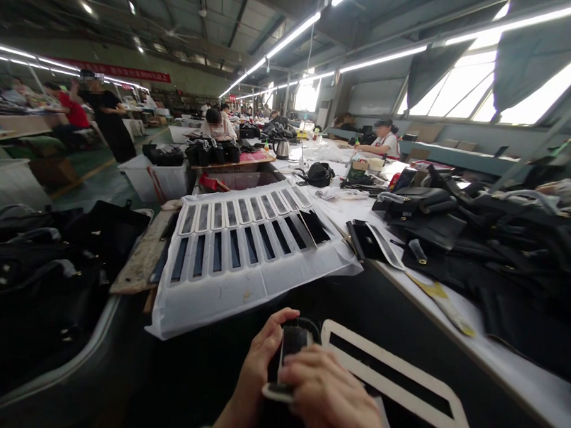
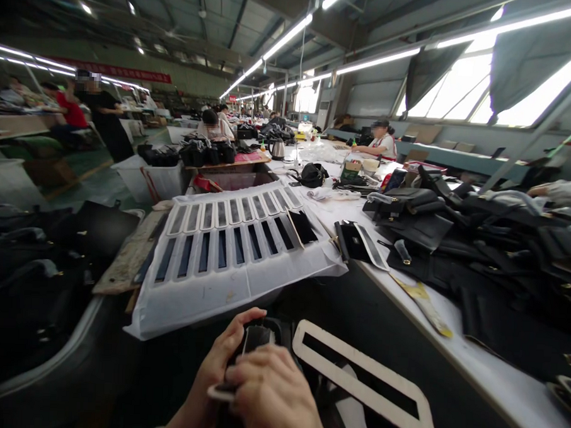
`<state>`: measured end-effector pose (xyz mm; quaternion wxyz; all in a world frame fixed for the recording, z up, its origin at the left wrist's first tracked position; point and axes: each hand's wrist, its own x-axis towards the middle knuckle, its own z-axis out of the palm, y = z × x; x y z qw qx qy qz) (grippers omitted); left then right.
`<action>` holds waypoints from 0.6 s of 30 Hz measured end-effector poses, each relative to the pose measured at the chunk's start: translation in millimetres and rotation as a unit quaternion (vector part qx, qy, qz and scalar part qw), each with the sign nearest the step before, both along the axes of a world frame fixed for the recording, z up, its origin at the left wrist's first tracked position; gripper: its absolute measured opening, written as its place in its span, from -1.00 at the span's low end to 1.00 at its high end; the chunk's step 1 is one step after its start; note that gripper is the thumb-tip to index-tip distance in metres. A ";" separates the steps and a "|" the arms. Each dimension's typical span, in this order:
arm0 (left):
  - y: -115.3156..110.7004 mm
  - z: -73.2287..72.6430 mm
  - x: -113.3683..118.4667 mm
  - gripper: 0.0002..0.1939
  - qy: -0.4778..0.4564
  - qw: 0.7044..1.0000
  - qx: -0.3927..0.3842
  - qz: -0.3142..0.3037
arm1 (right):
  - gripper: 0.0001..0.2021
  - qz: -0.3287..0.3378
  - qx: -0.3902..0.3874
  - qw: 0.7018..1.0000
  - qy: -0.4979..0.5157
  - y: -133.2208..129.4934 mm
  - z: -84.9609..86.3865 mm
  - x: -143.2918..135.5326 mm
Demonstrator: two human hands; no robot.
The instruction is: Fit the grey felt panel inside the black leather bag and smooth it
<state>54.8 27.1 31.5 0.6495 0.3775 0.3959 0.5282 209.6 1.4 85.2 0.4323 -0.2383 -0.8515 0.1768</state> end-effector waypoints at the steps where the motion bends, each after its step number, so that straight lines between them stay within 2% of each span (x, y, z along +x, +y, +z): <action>1: -1.4 1.7 1.1 -0.57 -0.014 1.000 0.015 0.006 | -0.86 -0.044 -0.048 0.997 0.047 9.1 -0.6 -2.7; 4: -5.0 8.1 4.7 -0.51 -0.079 0.997 0.014 0.004 | -0.92 -0.158 -0.191 0.952 0.179 25.6 -10.0 -10.9; 8: -6.4 14.8 6.7 -0.46 -0.083 0.996 0.000 0.026 | -0.84 -0.188 -0.299 0.896 0.268 30.5 -29.2 -17.5; 12: -4.2 14.7 3.9 -0.54 -0.004 0.999 0.004 0.040 | -0.79 -0.187 -0.340 0.872 0.297 31.9 -36.8 -18.5; 18: -1.6 12.6 2.1 -0.56 0.047 0.998 0.019 0.028 | -0.67 -0.232 -0.359 0.840 0.333 33.5 -32.7 -22.7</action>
